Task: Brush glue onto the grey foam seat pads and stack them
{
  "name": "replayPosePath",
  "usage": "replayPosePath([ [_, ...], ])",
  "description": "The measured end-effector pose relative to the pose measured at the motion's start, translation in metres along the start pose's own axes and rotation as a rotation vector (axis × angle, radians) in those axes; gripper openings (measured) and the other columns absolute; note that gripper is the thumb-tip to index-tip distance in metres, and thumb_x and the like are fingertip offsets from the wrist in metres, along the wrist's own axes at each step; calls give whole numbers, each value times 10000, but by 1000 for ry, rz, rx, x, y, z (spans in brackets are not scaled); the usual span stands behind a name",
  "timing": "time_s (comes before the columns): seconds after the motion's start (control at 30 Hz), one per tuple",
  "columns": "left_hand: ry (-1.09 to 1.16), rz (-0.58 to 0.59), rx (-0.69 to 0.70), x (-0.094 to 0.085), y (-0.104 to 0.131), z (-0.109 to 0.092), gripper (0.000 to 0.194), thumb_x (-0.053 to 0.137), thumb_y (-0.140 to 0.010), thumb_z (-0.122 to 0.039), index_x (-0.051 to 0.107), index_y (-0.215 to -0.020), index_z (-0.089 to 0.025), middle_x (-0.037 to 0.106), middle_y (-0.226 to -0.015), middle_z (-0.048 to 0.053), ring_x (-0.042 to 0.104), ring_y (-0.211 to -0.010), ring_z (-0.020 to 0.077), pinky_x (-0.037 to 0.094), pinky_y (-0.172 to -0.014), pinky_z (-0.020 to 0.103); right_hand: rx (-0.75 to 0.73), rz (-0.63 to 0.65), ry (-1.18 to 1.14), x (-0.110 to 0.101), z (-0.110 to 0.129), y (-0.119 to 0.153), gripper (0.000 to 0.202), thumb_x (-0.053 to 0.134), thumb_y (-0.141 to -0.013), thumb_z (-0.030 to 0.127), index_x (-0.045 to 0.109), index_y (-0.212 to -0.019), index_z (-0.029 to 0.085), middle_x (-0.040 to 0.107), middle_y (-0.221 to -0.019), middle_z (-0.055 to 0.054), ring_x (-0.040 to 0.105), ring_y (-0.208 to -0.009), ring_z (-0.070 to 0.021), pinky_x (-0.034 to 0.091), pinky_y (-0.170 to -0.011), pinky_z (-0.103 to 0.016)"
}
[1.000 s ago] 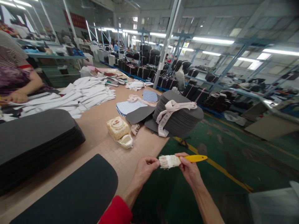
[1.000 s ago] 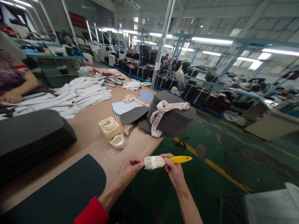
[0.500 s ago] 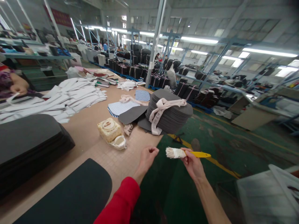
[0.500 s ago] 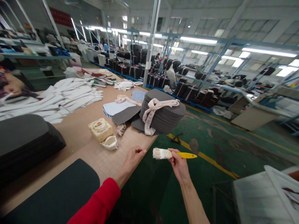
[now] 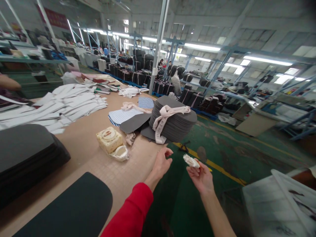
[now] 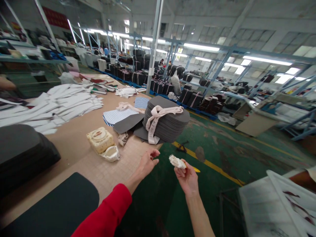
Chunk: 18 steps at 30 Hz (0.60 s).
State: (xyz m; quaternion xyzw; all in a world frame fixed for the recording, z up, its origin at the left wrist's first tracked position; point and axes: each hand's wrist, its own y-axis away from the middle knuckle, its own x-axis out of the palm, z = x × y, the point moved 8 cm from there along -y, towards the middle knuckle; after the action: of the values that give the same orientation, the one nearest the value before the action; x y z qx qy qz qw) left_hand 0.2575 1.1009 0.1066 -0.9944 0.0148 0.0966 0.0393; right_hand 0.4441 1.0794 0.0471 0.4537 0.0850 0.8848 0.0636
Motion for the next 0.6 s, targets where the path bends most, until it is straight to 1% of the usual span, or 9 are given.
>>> replayPosePath([
  [0.03,5,4,21,-2,3,-6,279,571,-638,14,629,-839,-170,588,-833,1,533,-811,135,409,-764,272,3,-1,-17,1,-2,0,118,650,-676,189,638,-767,115,380,-472,72,265,-404,-16,377,-470,-176],
  [0.07,9,12,55,-3,6,-13,296,582,-642,14,637,-858,-182,585,-857,2,530,-837,136,407,-781,276,5,-1,-27,1,-4,1,119,654,-676,191,636,-764,114,378,-472,73,265,-400,-14,373,-466,-175],
  [0.17,-2,21,208,-7,17,-41,161,640,-692,-73,673,-783,-201,562,-824,10,525,-851,154,405,-803,304,16,8,-18,5,-10,-1,138,674,-667,202,638,-763,109,373,-462,77,265,-386,-12,365,-449,-172],
  [0.27,-63,13,351,-12,25,-63,111,658,-717,-124,691,-774,-214,556,-820,20,521,-850,171,412,-795,330,35,29,27,10,-15,-3,152,681,-663,214,647,-777,119,379,-450,79,266,-379,-15,376,-443,-174],
  [0.37,-157,35,473,-12,29,-73,101,620,-762,-145,694,-792,-207,570,-832,34,512,-857,180,418,-766,330,55,37,64,16,-19,-3,160,688,-662,232,658,-785,134,385,-444,80,270,-379,-22,406,-452,-183],
  [0.47,-286,43,584,-13,32,-78,135,569,-796,-135,688,-807,-199,585,-846,38,498,-852,175,404,-745,319,66,35,101,22,-22,-2,174,711,-649,262,660,-774,152,371,-427,88,276,-375,-24,452,-502,-204],
  [0.6,-502,57,646,-12,32,-79,160,527,-837,-164,670,-788,-217,601,-853,21,469,-847,167,362,-760,329,45,34,186,26,-22,-2,205,736,-627,306,654,-755,168,363,-419,92,293,-372,-28,461,-510,-209],
])
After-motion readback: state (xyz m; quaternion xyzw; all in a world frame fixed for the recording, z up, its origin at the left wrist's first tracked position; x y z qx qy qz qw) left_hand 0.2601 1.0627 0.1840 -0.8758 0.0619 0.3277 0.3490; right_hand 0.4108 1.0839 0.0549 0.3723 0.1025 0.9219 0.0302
